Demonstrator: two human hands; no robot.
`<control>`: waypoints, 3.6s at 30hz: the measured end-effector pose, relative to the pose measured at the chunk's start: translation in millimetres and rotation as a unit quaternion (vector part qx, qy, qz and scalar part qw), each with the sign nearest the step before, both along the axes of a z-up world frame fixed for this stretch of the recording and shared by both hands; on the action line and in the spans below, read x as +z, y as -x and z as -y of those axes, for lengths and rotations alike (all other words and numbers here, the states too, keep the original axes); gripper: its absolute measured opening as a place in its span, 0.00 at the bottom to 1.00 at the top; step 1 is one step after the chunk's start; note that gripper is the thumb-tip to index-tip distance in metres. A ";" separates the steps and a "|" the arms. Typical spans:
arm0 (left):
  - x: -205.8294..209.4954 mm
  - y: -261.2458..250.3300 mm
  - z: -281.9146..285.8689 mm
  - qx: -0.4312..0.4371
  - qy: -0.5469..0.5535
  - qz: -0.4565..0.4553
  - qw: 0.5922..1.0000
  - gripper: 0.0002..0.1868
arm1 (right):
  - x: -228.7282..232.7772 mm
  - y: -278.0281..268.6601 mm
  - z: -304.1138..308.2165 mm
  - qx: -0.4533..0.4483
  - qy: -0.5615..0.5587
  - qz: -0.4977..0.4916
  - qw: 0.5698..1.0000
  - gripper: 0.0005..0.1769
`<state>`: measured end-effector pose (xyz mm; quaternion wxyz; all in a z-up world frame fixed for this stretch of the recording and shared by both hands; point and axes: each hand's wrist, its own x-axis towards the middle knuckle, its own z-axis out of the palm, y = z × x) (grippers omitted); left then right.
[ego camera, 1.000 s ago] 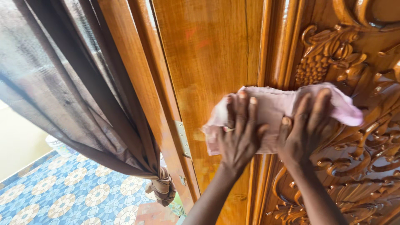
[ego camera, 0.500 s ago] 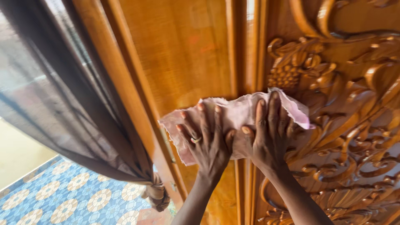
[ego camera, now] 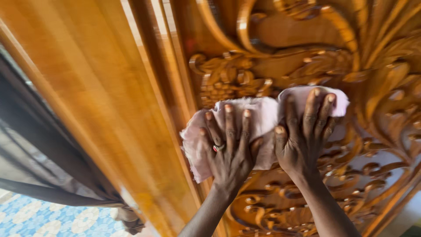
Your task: The person wipes a carved wooden door with a light-colored cloth, moving the cloth over the raised floral and fruit motifs and along the flat panels. The person repeatedly folds and repositions the cloth while continuing to wipe the door surface.
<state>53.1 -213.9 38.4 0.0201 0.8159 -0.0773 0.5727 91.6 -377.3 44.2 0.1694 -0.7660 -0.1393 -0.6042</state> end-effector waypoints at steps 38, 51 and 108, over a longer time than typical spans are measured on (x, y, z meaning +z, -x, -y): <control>2.8 -71.5 281.7 -0.074 -0.033 -0.100 0.992 0.34 | -56.6 -57.8 270.6 0.209 -0.178 0.110 0.955 0.25; 7.0 -64.7 283.6 -0.052 0.009 -0.021 0.998 0.32 | -10.6 -58.5 332.7 0.097 -0.195 0.060 0.974 0.12; -20.3 -112.6 447.7 -0.096 -0.220 -0.092 0.966 0.39 | -56.2 -114.9 417.8 0.009 -0.141 0.012 0.990 0.33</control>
